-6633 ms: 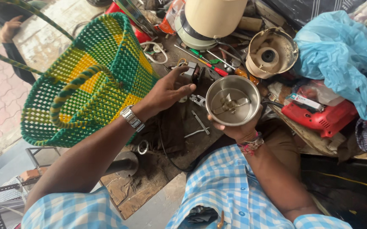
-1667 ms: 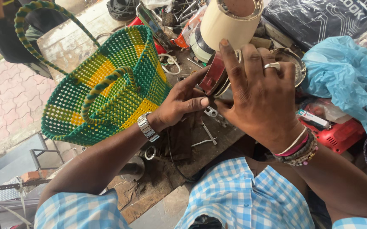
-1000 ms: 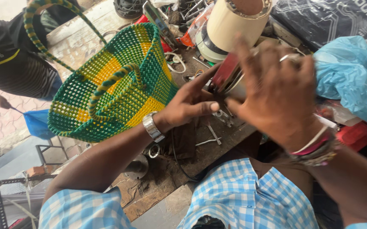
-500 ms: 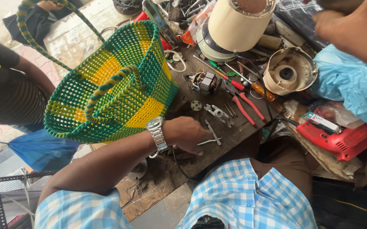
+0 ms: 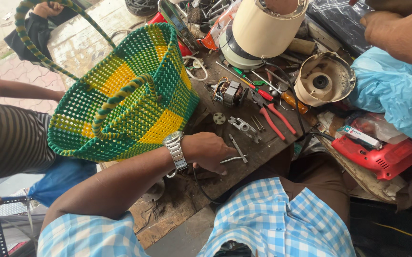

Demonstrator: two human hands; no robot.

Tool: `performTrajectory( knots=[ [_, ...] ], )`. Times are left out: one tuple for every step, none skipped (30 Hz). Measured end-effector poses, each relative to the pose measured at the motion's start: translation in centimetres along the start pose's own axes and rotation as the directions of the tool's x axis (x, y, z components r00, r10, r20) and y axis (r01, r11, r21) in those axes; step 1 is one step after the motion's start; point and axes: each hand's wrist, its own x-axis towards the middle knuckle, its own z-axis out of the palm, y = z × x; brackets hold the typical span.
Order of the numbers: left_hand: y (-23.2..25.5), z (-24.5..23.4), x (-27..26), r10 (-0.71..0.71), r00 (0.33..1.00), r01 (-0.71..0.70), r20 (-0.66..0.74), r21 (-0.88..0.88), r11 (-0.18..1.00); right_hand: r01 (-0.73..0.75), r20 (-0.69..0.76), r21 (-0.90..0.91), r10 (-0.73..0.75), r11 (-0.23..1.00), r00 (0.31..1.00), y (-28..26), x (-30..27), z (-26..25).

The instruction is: The person disassembles a small appliance, removes the motor, and inspects the internal components. They then reassemble the motor into the housing and place it back into the appliance container.

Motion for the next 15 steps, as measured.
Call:
performTrajectory(
  knots=[
    [-0.02, 0.0, 0.02, 0.005, 1.0, -0.005, -0.005, 0.001, 1.0, 0.004, 0.001, 0.007, -0.004, 1.0, 1.0, 0.0, -0.06, -0.02],
    [-0.04, 0.02, 0.04, 0.01, 1.0, -0.01, -0.01, 0.003, 1.0, 0.008, 0.002, 0.015, -0.008, 1.0, 1.0, 0.08, -0.03, -0.1],
    [-0.04, 0.06, 0.09, 0.015, 1.0, -0.015, -0.014, 0.004, 1.0, 0.011, 0.005, 0.024, -0.011, 1.0, 1.0, 0.09, 0.02, -0.09],
    [-0.06, 0.11, 0.14, 0.017, 1.0, -0.017, -0.017, 0.0, 1.0, 0.015, 0.009, 0.032, -0.016, 0.999, 1.0, 0.14, 0.02, -0.12],
    [-0.1, 0.15, 0.2, 0.018, 1.0, -0.018, -0.019, -0.002, 1.0, 0.016, 0.013, 0.039, -0.017, 0.999, 1.0, 0.1, 0.03, -0.09],
    [-0.16, 0.18, 0.27, 0.019, 1.0, -0.019, -0.021, -0.005, 1.0, 0.019, 0.017, 0.045, -0.02, 0.999, 1.0, 0.09, 0.08, -0.06],
    [-0.22, 0.24, 0.34, 0.019, 1.0, -0.019, -0.014, -0.002, 1.0, 0.023, 0.019, 0.05, -0.024, 0.998, 1.0, 0.1, 0.1, -0.03],
    [-0.29, 0.28, 0.41, 0.018, 1.0, -0.018, -0.007, 0.0, 1.0, 0.024, 0.02, 0.058, -0.026, 0.998, 0.999, 0.06, 0.07, 0.04],
    [-0.35, 0.32, 0.47, 0.017, 1.0, -0.017, 0.0, 0.003, 1.0, 0.026, 0.026, 0.064, -0.027, 0.998, 0.999, 0.1, 0.05, 0.05],
    [-0.39, 0.36, 0.49, 0.021, 1.0, -0.021, -0.004, 0.004, 1.0, 0.028, 0.027, 0.072, -0.03, 0.997, 0.999, 0.1, 0.07, 0.1],
    [-0.43, 0.41, 0.5, 0.025, 1.0, -0.025, -0.008, 0.004, 1.0, 0.026, 0.031, 0.08, -0.029, 0.996, 0.999, 0.15, 0.04, 0.11],
    [-0.46, 0.44, 0.5, 0.028, 1.0, -0.028, -0.011, 0.005, 1.0, 0.026, 0.031, 0.088, -0.029, 0.996, 0.999, 0.12, 0.01, 0.2],
    [-0.48, 0.46, 0.5, 0.032, 0.999, -0.032, -0.015, 0.006, 0.999, 0.029, 0.031, 0.096, -0.032, 0.995, 0.999, 0.17, -0.02, 0.22],
    [-0.48, 0.47, 0.48, 0.036, 0.999, -0.036, -0.018, 0.008, 0.999, 0.032, 0.035, 0.101, -0.035, 0.994, 0.999, 0.26, -0.12, 0.2],
    [-0.48, 0.46, 0.43, 0.04, 0.999, -0.04, -0.021, 0.009, 0.999, 0.03, 0.034, 0.114, -0.034, 0.993, 0.999, 0.28, -0.2, 0.23]
  ],
)
